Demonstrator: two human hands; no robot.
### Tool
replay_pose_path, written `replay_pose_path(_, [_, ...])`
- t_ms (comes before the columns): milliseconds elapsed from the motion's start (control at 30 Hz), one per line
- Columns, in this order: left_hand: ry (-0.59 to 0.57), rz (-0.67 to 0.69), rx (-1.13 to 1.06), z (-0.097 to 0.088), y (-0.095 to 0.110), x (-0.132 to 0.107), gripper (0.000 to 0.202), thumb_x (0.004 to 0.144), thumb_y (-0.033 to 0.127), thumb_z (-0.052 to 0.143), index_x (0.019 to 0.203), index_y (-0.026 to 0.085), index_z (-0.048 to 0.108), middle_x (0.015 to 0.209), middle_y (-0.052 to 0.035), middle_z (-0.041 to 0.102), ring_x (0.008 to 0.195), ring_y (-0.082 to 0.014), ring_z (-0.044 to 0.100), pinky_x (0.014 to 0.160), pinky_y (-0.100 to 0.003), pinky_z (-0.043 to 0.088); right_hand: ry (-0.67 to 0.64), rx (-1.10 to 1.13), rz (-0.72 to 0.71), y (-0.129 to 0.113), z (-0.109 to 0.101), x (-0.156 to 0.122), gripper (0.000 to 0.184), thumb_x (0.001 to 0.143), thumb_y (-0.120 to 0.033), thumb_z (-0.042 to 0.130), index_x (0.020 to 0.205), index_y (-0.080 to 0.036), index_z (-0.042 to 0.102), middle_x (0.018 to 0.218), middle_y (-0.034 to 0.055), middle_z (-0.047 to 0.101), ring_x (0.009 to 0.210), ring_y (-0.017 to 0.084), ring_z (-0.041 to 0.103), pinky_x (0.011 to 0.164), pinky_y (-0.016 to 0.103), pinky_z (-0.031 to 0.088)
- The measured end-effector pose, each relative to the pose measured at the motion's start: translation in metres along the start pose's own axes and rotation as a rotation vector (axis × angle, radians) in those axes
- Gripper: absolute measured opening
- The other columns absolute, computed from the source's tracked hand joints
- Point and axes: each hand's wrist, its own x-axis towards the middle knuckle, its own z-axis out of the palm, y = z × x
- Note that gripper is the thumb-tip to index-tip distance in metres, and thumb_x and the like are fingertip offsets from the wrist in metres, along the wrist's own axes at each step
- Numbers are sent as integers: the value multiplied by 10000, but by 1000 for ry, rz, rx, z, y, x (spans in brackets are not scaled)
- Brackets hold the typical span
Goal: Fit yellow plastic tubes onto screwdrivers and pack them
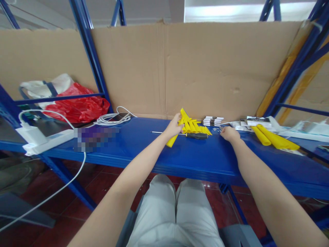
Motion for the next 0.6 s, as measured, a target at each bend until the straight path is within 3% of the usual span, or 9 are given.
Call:
replay_pose_path(167, [-29,2,-88,7,8,-1,632,767,23,595,1351,201,429,1300,-149,610,1018,-246,676,745,-384,621,16,17,1,-4,1,-3,327,864,-151,493,1091,-105,724,1141,246,683,1130,350,644,913,424,515])
replay_pose_path(333, [-83,-97,-139,24,22,1,565,796,17,571,1320,184,438,1229,-147,642,862,-197,698,713,-351,611,46,58,13,-8,2,-3,310,850,-129,506,1059,-89,731,1085,272,688,1090,374,658,883,445,521])
replay_pose_path(433, [-115,-163,-172,41,35,4,564,793,-14,551,1302,195,428,1189,-114,653,734,-128,675,663,-279,594,63,99,35,-7,4,1,311,876,-163,490,1082,-107,717,1111,248,685,1087,346,658,903,430,506])
replay_pose_path(600, [-64,-326,-260,85,55,11,447,809,-29,529,1207,164,467,1057,-59,653,557,-56,595,564,-213,548,192,245,123,6,10,11,309,879,-172,471,1068,-121,710,1086,222,686,1053,335,658,872,422,504])
